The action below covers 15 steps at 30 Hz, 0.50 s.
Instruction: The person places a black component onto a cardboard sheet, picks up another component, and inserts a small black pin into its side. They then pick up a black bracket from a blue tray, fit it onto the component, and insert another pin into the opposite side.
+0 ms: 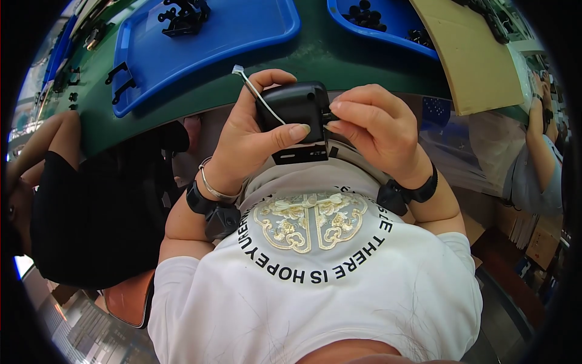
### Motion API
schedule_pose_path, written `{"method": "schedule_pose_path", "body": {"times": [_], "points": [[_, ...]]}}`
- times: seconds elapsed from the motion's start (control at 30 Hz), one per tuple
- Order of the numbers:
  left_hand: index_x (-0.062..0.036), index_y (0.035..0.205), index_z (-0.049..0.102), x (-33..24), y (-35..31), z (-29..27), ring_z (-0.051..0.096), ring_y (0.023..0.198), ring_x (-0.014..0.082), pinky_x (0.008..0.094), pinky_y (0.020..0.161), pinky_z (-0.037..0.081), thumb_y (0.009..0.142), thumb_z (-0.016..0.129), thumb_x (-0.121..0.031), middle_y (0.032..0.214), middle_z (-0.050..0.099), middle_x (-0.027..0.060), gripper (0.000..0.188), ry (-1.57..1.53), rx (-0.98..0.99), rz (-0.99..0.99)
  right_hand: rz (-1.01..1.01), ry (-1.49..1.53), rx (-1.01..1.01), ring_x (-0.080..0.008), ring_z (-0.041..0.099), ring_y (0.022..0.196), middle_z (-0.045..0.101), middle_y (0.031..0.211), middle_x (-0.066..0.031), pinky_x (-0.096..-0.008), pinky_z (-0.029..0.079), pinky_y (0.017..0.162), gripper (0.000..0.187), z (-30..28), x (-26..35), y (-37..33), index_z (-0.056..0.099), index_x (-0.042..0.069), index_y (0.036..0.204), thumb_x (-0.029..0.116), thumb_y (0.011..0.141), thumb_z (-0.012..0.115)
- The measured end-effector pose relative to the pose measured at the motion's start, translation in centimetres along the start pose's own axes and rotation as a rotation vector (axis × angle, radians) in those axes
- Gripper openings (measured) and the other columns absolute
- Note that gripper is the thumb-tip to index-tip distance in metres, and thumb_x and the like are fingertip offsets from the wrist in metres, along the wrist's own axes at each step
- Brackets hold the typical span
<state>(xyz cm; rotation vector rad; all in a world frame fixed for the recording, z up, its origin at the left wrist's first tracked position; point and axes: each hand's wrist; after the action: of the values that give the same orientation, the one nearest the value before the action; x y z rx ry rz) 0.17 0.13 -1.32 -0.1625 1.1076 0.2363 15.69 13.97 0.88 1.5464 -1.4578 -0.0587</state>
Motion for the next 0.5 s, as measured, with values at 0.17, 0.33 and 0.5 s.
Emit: {"method": "schedule_pose_path", "body": {"times": [0.17,0.33,0.5], "points": [[-0.004,0.122,0.038,-1.3,0.1,0.4,0.056,0.096,0.015,0.0276,0.08,0.051,0.075,0.072,-0.005,0.107,0.053,0.009,0.058,-0.253,0.01,-0.258,-0.007,-0.015,-0.019,-0.0183,0.056,0.063,0.059,0.082,-0.0118,-0.0226,0.045,0.054,0.021,0.2,0.1,0.0,0.06,0.001,0.092,0.003,0.074,0.071],[-0.0045,0.121,0.038,-0.3,0.0,0.4,0.056,0.096,0.0136,0.0261,0.08,0.049,0.075,0.073,-0.005,0.106,0.053,0.0081,0.058,-0.03,-0.027,-0.061,0.2,0.007,-0.038,-0.0169,0.052,0.059,0.057,0.076,-0.0094,-0.0232,0.041,0.05,0.016,0.6,0.5,-0.5,0.058,0.0,0.086,0.01,0.079,0.069],[-0.0048,0.121,0.038,0.4,0.3,0.3,0.056,0.096,0.0129,0.0249,0.079,0.049,0.074,0.073,-0.005,0.105,0.054,0.0075,0.058,0.132,0.009,0.108,0.375,0.017,0.051,-0.012,0.045,0.056,0.05,0.068,-0.0049,-0.0232,0.035,0.048,0.028,0.6,0.4,-0.5,0.054,0.001,0.078,0.026,0.088,0.059]]}}
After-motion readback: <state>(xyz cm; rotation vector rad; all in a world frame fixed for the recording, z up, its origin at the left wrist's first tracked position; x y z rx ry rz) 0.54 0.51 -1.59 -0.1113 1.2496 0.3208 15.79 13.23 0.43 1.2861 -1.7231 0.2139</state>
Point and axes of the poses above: each hand's wrist, its own y-axis towards the middle knuckle, its own z-axis out of the palm, x = y × z
